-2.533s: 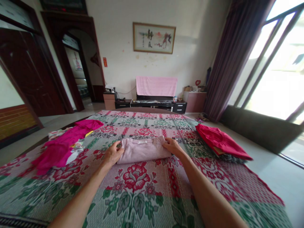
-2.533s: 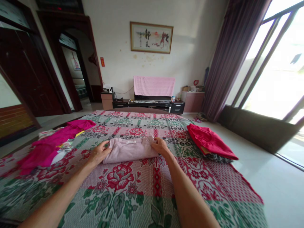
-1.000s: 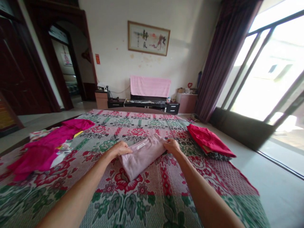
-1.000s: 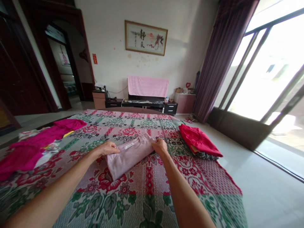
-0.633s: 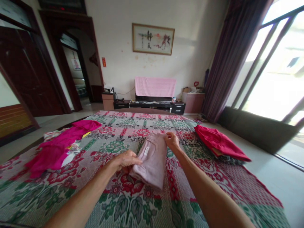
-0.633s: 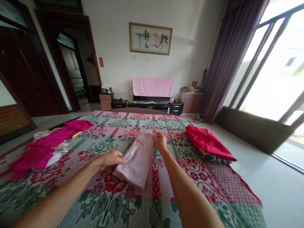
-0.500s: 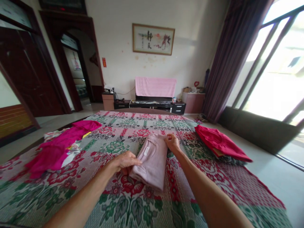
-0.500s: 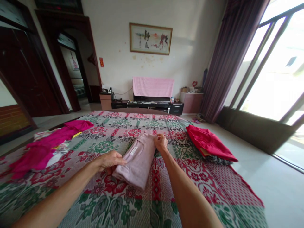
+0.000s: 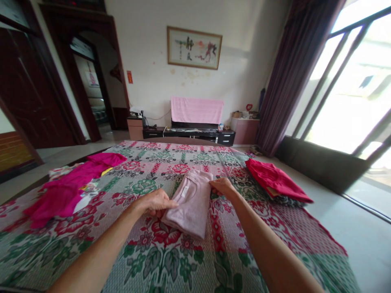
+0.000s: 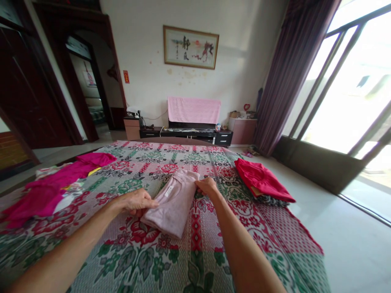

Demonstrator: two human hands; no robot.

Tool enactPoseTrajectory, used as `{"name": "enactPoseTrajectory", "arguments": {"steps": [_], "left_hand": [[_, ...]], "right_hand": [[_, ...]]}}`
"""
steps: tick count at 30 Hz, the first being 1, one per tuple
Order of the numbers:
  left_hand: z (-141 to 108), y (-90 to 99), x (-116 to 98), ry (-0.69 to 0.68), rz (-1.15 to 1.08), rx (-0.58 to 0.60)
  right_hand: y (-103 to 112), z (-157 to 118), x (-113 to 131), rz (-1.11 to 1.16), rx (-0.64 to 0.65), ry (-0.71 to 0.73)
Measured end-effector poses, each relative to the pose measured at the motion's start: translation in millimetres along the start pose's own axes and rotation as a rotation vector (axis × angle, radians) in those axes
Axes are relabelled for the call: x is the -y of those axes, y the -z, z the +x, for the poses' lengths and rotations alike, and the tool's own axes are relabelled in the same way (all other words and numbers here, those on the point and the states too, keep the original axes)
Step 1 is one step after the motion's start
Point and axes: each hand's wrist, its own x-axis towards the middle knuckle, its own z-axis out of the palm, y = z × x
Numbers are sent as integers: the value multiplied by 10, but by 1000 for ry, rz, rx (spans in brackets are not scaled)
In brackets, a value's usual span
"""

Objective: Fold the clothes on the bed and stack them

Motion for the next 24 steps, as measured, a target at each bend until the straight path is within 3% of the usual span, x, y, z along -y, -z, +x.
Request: {"name": "enactPoseTrajectory", "arguments": {"steps": [3, 7, 12, 17, 24], "left_hand": [[-43, 40, 30, -6, -62, 25], [-1, 42, 37, 34, -196, -34], [160, 22, -45, 50, -190, -89], [372, 13, -193, 82, -190, -191], [486, -78, -334, 39, -3, -294]], "right_hand": [[23, -58, 54, -35, 71, -84], [43, -169, 73, 44, 160, -101], [51, -295, 77, 54, 185, -110], [66, -405, 91, 99, 294, -127], [46, -479, 171, 157, 239, -116]]}}
